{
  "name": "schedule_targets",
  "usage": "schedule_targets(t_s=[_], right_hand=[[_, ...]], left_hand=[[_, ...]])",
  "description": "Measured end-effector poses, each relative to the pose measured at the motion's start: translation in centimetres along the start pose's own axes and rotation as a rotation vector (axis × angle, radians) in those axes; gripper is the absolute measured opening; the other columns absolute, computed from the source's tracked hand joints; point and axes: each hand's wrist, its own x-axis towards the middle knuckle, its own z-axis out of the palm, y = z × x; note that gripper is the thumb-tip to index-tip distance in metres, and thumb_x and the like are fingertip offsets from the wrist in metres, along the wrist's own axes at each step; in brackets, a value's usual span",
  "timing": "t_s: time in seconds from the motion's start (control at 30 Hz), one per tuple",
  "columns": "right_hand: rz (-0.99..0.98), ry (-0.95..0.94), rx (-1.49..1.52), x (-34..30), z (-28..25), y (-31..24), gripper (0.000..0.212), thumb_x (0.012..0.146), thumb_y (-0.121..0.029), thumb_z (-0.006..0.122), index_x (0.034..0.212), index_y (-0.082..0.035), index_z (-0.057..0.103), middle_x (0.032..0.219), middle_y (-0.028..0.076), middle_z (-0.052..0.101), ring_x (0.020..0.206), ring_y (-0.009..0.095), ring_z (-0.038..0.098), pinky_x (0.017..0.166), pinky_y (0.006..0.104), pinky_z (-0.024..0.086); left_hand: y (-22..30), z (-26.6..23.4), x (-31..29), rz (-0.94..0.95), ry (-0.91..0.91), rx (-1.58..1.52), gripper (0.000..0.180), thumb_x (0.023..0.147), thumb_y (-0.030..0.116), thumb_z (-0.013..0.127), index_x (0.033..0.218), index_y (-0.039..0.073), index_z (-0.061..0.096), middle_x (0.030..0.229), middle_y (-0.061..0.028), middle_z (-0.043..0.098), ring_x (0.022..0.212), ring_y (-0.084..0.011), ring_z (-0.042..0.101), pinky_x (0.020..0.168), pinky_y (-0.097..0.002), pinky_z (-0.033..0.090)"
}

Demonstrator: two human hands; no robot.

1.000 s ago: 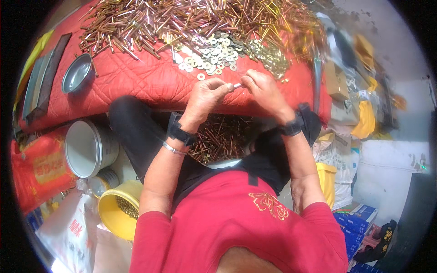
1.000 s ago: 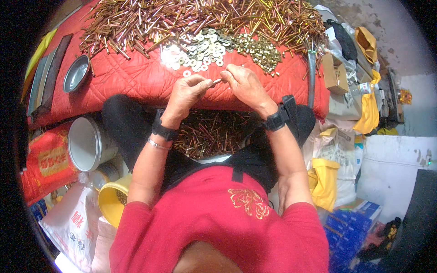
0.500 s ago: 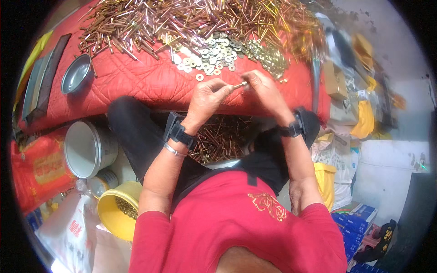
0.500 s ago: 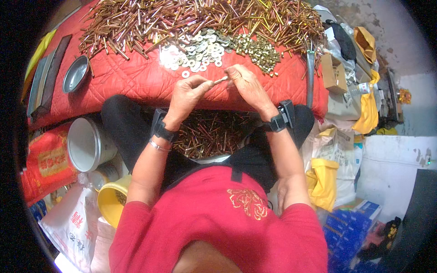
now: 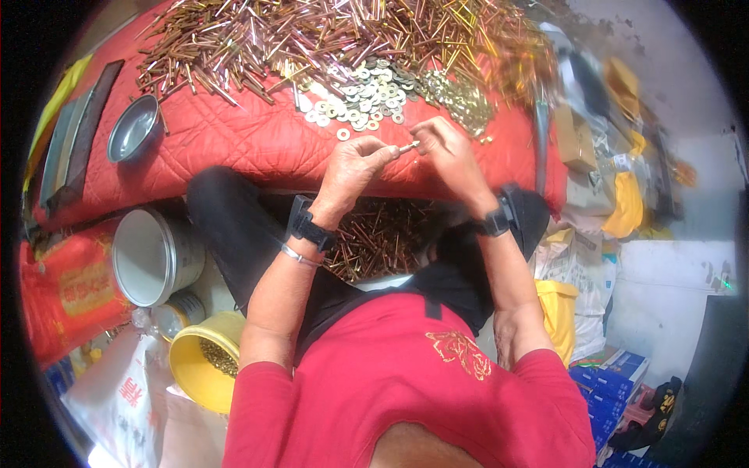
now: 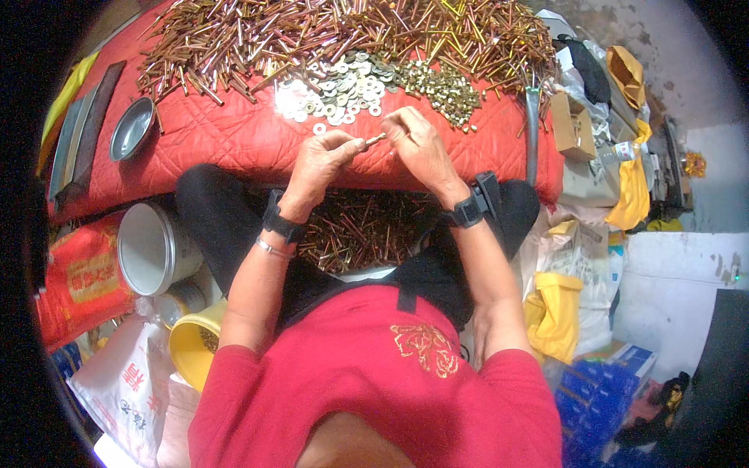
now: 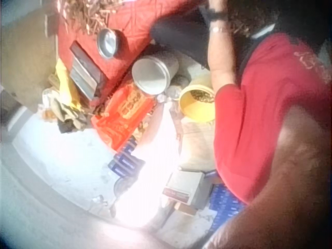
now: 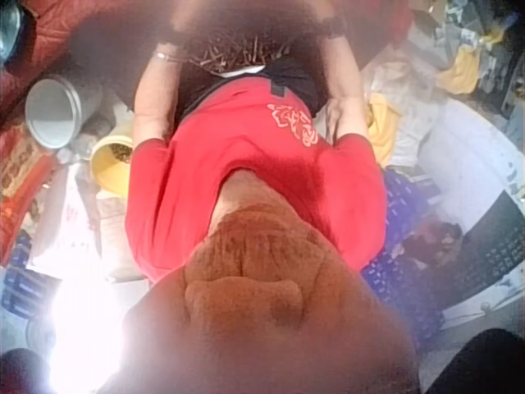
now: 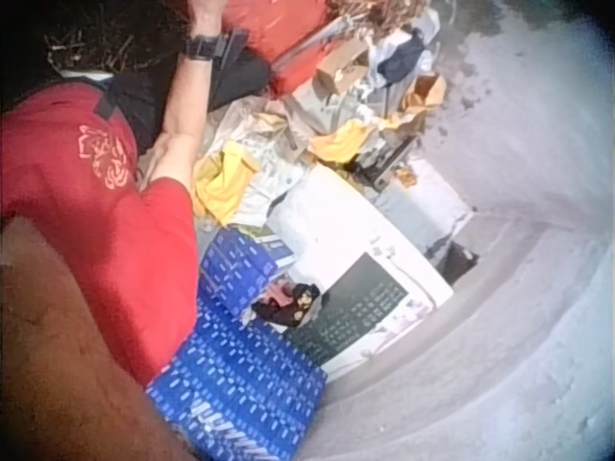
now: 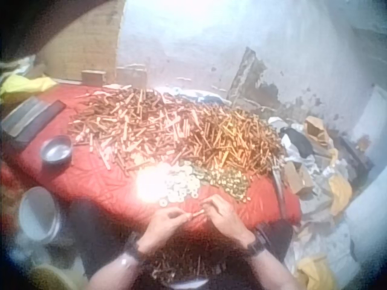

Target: Assembling small metal components by placing washers onto metal pins.

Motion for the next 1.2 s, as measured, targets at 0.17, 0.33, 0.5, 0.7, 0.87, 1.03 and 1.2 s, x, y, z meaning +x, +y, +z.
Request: schedule_targets(t_s=[0.17, 0.33, 0.5, 0.7, 0.87, 1.03, 1.2], right_hand=[[0.347, -0.22, -0.029, 0.1, -1.4, -1.3, 0.032, 0.09, -0.027, 0.06, 0.073, -0.001, 0.059, 0.061, 0.003, 0.053, 0.062, 0.013, 0.051, 0.058, 0.0295, 0.041], [0.192, -0.122, 0.059, -0.2, -0.7, -0.5, 0.029, 0.089, -0.026, 0.064, 0.075, -0.001, 0.058, 0.066, 0.003, 0.056, 0.064, 0.011, 0.051, 0.06, 0.0285, 0.042], [0.191, -0.092, -0.017, -0.4, -0.4, -1.3, 0.027, 0.089, -0.025, 0.064, 0.079, -0.001, 0.058, 0.07, 0.002, 0.058, 0.066, 0.011, 0.051, 0.062, 0.0278, 0.043], [0.238, -0.114, -0.049, -0.4, -0.8, -0.5, 0.029, 0.088, -0.028, 0.065, 0.08, -0.001, 0.059, 0.069, 0.003, 0.058, 0.064, 0.01, 0.051, 0.06, 0.0269, 0.042], [0.398, -0.155, 0.075, -0.2, -1.8, 0.4, 0.027, 0.088, -0.028, 0.065, 0.081, -0.002, 0.059, 0.069, 0.0, 0.056, 0.065, 0.007, 0.049, 0.061, 0.0243, 0.041], [0.232, -0.114, 0.128, -0.5, 0.1, -1.5, 0.026, 0.092, -0.025, 0.059, 0.077, -0.003, 0.059, 0.071, -0.004, 0.053, 0.067, 0.004, 0.044, 0.06, 0.0219, 0.037], [0.252, -0.051, -0.007, -0.8, -0.5, -1.5, 0.026, 0.091, -0.026, 0.061, 0.083, -0.002, 0.055, 0.068, -0.002, 0.049, 0.065, 0.004, 0.043, 0.058, 0.0214, 0.037]], left_hand=[[0.0, -0.1, -0.1, -0.019, -0.005, -0.041, 0.014, 0.085, 0.017, 0.068, 0.08, 0.005, 0.068, 0.064, 0.0057, 0.056, 0.057, -0.0021, 0.044, 0.051, -0.0199, 0.033], [0.1, 0.0, 0.0, -0.029, -0.019, -0.06, 0.015, 0.084, 0.019, 0.069, 0.078, 0.006, 0.067, 0.061, 0.0063, 0.053, 0.054, -0.0018, 0.041, 0.048, -0.019, 0.03], [0.0, -0.3, 0.0, -0.053, -0.01, -0.067, 0.016, 0.084, 0.019, 0.069, 0.076, 0.007, 0.065, 0.061, 0.0065, 0.051, 0.053, -0.0016, 0.04, 0.047, -0.0184, 0.028], [0.0, -0.1, 0.0, -0.043, -0.017, -0.074, 0.016, 0.084, 0.022, 0.069, 0.077, 0.007, 0.066, 0.061, 0.0066, 0.052, 0.053, -0.0018, 0.04, 0.048, -0.0187, 0.028], [-0.1, 0.1, 0.2, -0.021, -0.04, -0.044, 0.019, 0.085, 0.027, 0.069, 0.08, 0.009, 0.068, 0.061, 0.0071, 0.052, 0.051, -0.0013, 0.038, 0.046, -0.0186, 0.025], [-0.7, -0.5, 0.1, -0.051, -0.028, -0.02, 0.019, 0.085, 0.026, 0.067, 0.082, 0.008, 0.069, 0.062, 0.0069, 0.053, 0.052, -0.0014, 0.04, 0.046, -0.0185, 0.027], [-0.4, 0.0, 0.3, -0.078, -0.012, 0.003, 0.018, 0.086, 0.026, 0.067, 0.083, 0.008, 0.069, 0.065, 0.0066, 0.055, 0.053, -0.0014, 0.043, 0.047, -0.0178, 0.029]])
